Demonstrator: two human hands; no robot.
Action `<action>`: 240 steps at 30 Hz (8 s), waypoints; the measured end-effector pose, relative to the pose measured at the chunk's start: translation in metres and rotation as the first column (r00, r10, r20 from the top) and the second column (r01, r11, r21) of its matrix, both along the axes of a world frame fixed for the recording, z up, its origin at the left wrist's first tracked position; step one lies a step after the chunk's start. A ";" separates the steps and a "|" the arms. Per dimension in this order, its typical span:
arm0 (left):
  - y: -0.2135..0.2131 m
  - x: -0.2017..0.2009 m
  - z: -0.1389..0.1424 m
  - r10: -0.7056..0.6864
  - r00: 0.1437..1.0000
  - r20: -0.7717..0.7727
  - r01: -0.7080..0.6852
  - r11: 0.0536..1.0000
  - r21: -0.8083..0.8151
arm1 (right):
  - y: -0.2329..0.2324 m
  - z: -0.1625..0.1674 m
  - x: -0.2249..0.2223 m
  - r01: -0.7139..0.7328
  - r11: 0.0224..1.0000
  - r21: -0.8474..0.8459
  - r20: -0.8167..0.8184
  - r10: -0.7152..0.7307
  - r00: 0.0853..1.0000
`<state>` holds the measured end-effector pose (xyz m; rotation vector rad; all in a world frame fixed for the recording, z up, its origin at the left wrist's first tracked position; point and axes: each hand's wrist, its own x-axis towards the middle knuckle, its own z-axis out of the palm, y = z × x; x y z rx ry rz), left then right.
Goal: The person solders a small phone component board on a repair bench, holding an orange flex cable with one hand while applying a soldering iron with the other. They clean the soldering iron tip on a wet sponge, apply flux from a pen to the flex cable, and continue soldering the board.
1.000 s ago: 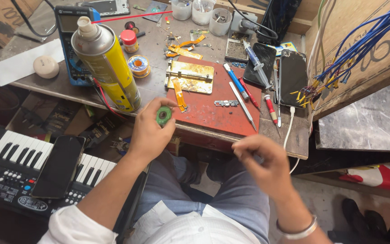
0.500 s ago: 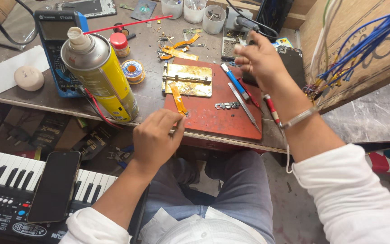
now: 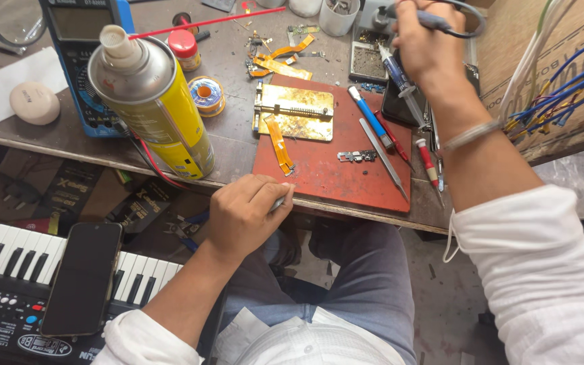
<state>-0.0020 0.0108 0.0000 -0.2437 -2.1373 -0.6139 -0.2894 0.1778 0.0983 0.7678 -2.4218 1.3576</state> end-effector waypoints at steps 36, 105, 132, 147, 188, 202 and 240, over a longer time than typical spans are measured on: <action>0.026 0.012 -0.022 -0.530 0.809 0.254 -0.147 0.235 0.961 | 0.028 -0.092 0.195 -0.352 0.872 -0.339 0.359 0.466 0.809; 0.010 -0.003 -0.005 0.117 0.934 0.338 -0.186 0.966 0.181 | 0.035 -0.097 0.177 -0.420 0.907 -0.040 0.078 0.422 0.903; 0.010 -0.001 -0.002 0.104 0.931 0.349 -0.176 0.968 0.179 | 0.032 -0.095 0.178 -0.385 0.923 -0.013 0.124 0.384 0.915; 0.010 -0.001 -0.007 0.116 0.932 0.343 -0.181 0.970 0.163 | 0.033 -0.095 0.178 -0.383 0.924 -0.006 0.108 0.381 0.918; 0.010 -0.001 -0.008 0.116 0.939 0.323 -0.161 0.980 0.118 | 0.033 -0.097 0.178 -0.370 0.929 -0.020 0.098 0.370 0.924; 0.010 0.000 -0.005 0.098 0.934 0.344 -0.152 0.979 0.135 | 0.033 -0.098 0.179 -0.361 0.932 -0.007 0.089 0.360 0.929; 0.011 -0.001 -0.006 0.102 0.931 0.349 -0.163 0.975 0.150 | 0.041 -0.104 0.183 -0.297 0.946 -0.131 0.141 0.315 0.939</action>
